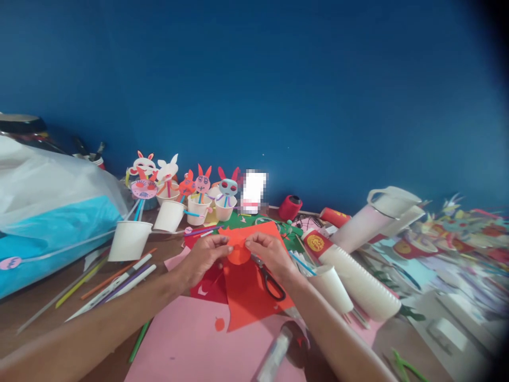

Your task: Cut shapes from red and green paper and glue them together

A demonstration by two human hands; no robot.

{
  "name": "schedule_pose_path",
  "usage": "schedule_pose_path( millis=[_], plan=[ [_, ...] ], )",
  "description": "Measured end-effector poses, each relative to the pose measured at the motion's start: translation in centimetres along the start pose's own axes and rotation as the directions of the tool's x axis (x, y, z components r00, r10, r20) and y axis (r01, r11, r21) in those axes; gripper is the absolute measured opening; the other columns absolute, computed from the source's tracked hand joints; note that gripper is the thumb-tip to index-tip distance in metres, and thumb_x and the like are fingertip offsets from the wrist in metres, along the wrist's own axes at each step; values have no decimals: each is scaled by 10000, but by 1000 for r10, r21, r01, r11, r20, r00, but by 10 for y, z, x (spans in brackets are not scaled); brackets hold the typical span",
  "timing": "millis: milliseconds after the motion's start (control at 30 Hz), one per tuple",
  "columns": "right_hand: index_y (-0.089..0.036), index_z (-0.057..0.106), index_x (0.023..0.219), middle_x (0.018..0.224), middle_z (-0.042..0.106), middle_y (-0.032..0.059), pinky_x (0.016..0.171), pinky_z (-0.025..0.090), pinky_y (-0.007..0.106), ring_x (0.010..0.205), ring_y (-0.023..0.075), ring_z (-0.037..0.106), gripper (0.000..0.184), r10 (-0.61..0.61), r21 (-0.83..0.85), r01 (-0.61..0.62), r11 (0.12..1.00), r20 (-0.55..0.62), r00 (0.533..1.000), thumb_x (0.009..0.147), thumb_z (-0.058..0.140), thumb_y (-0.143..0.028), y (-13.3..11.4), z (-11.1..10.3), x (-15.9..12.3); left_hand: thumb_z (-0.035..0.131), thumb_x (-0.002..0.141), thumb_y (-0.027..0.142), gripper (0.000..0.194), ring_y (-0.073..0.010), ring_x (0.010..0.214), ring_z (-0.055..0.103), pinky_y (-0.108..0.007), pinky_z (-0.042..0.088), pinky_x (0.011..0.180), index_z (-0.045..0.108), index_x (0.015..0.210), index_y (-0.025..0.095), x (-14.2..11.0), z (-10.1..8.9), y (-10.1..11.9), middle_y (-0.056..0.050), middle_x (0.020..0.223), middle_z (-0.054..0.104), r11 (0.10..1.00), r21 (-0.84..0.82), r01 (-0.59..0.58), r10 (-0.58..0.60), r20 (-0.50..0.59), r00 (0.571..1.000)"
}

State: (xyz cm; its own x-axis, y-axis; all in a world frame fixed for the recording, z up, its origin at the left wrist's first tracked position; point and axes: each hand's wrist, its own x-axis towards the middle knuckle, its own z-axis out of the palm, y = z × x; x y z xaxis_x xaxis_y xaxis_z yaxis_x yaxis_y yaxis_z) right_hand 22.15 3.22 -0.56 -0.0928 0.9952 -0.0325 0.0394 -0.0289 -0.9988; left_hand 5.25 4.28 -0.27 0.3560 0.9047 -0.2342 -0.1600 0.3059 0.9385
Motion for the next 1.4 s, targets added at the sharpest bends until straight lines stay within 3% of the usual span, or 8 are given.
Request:
schedule_pose_path(
  millis=[133,300,433,567,800,1033,1200,1400],
  plan=[
    [-162,548,667,550,478,-37,466,277,208,476,75,377,173,-2,13,2,1000,-6,1000,688,611,-322,-2,1,-1,638,641,218,131,-62,472,445,-194,368,456,539,666,136,0,-1,-3,51,537,476,999,22,-27,27,-10,1000],
    [-166,555,676,590,500,-34,500,301,210,504,77,404,110,-10,15,11,1000,-19,1000,690,596,-268,-6,3,-3,601,680,230,104,-70,485,461,-213,386,494,571,716,137,2,-2,-9,38,564,512,991,102,-89,88,12,996],
    [-167,562,625,857,601,32,621,357,237,713,130,525,88,-92,-123,82,989,-80,992,683,579,-230,-11,7,-6,590,688,248,135,-83,486,469,-232,394,508,594,777,145,1,-2,-10,41,568,521,970,193,-148,151,-1,989],
    [-175,572,624,1019,587,47,682,366,262,844,170,548,90,-118,-233,93,968,-93,989,693,560,-232,-14,10,-9,588,676,230,104,-84,482,473,-231,384,515,600,743,152,-1,1,-8,44,558,525,963,222,-151,156,-6,988],
    [-180,542,624,839,606,25,580,370,233,750,149,534,79,-110,-180,92,979,-90,990,685,545,-230,-13,12,-11,577,668,206,64,-83,470,470,-224,370,500,593,693,150,-4,5,-4,45,529,527,965,219,-143,146,3,989],
    [-175,557,660,964,600,37,545,357,223,713,127,531,99,-88,5,88,996,-80,993,703,566,-264,-18,6,-9,592,666,208,135,-68,459,478,-214,393,490,597,787,149,0,-1,-6,43,571,554,982,150,-117,120,-9,993],
    [-191,563,699,871,603,22,550,366,206,740,128,530,94,-62,142,78,987,-113,992,710,583,-282,-15,0,-6,611,639,194,272,-71,430,472,-213,388,447,561,904,156,0,-2,-4,65,544,521,998,59,-17,17,-13,1000],
    [-191,568,692,697,576,11,569,385,213,713,137,535,117,-60,153,83,985,-143,988,708,591,-304,-9,-2,-3,615,625,187,212,-59,412,464,-207,386,438,571,829,151,-4,0,2,50,577,532,996,76,42,-44,22,999]
  ],
)
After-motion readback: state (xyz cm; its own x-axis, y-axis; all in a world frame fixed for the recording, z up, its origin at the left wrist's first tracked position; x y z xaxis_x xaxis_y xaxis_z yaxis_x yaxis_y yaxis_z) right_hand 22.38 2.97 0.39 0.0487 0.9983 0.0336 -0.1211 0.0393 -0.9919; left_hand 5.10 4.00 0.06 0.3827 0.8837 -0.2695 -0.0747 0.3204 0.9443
